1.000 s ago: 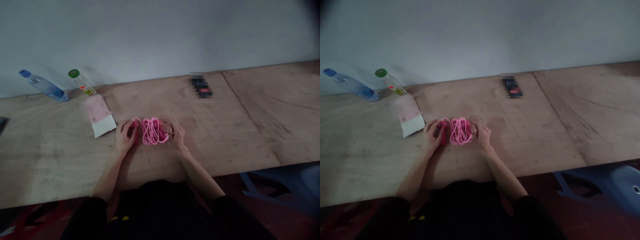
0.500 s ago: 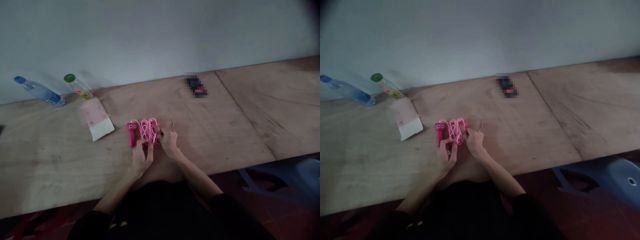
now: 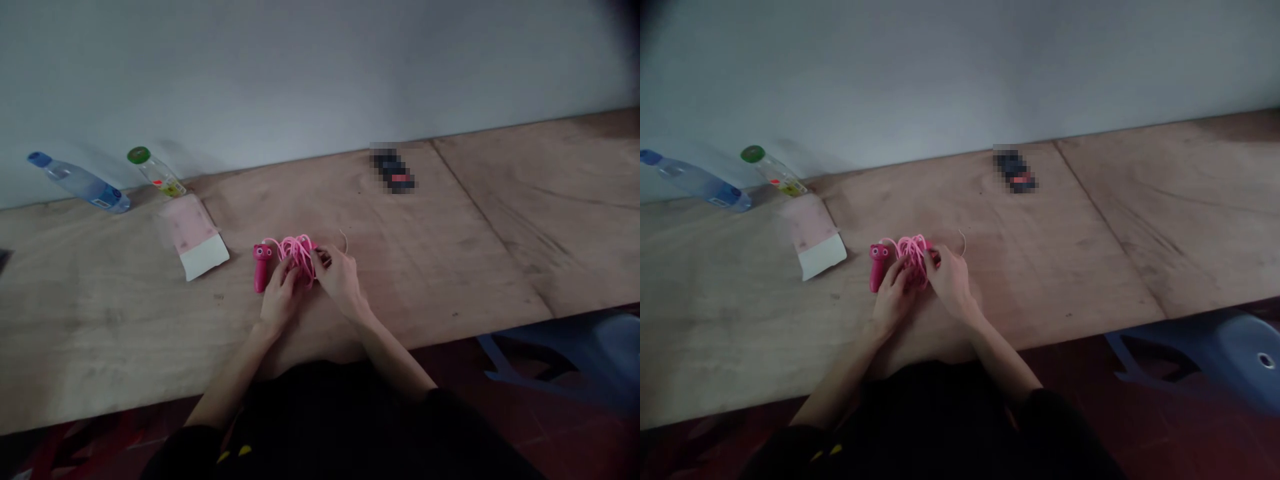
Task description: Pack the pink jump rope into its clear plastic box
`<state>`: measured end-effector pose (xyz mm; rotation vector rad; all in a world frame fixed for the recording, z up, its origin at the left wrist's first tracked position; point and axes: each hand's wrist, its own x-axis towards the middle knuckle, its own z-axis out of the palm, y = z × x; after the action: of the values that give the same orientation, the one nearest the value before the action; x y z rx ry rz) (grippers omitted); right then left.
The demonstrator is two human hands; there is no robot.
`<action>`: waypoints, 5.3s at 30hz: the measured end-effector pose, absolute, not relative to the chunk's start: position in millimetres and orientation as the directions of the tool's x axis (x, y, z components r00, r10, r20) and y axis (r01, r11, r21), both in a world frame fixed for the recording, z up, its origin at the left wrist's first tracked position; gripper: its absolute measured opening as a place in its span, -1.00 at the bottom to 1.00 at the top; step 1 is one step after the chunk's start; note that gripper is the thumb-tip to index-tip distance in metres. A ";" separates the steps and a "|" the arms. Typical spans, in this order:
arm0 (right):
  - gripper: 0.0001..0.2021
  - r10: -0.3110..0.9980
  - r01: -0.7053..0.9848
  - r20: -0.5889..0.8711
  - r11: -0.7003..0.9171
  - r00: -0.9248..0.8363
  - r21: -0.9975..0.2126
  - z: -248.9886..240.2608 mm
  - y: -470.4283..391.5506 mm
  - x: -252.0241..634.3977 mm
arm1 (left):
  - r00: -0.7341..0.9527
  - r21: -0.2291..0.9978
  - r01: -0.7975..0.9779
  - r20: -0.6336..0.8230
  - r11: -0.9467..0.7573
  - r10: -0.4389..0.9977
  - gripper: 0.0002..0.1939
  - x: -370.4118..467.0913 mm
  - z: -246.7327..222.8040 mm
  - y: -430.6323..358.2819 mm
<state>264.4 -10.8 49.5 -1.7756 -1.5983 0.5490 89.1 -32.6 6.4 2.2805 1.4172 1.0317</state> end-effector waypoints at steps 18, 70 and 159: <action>-0.73 0.992 0.931 -0.117 -0.094 0.056 -0.353 61.8 -11.9 229.4 | 0.302 0.555 0.704 0.331 -0.443 0.894 -0.07 90.6 0.6 -57.1; -0.71 0.959 0.899 0.165 0.276 -0.232 -0.341 41.2 -8.3 243.2 | 0.448 0.229 0.768 0.475 -0.598 0.757 -0.53 56.3 5.9 -69.9; -0.74 0.970 0.319 -0.046 -0.123 0.239 -0.940 18.6 -35.7 239.1 | 0.059 0.592 0.738 0.422 -0.324 0.905 -0.72 102.0 6.7 -80.4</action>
<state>239.1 -35.7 18.6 -1.6193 -1.2271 0.9169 102.0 -80.4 6.7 2.1145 1.6775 1.1177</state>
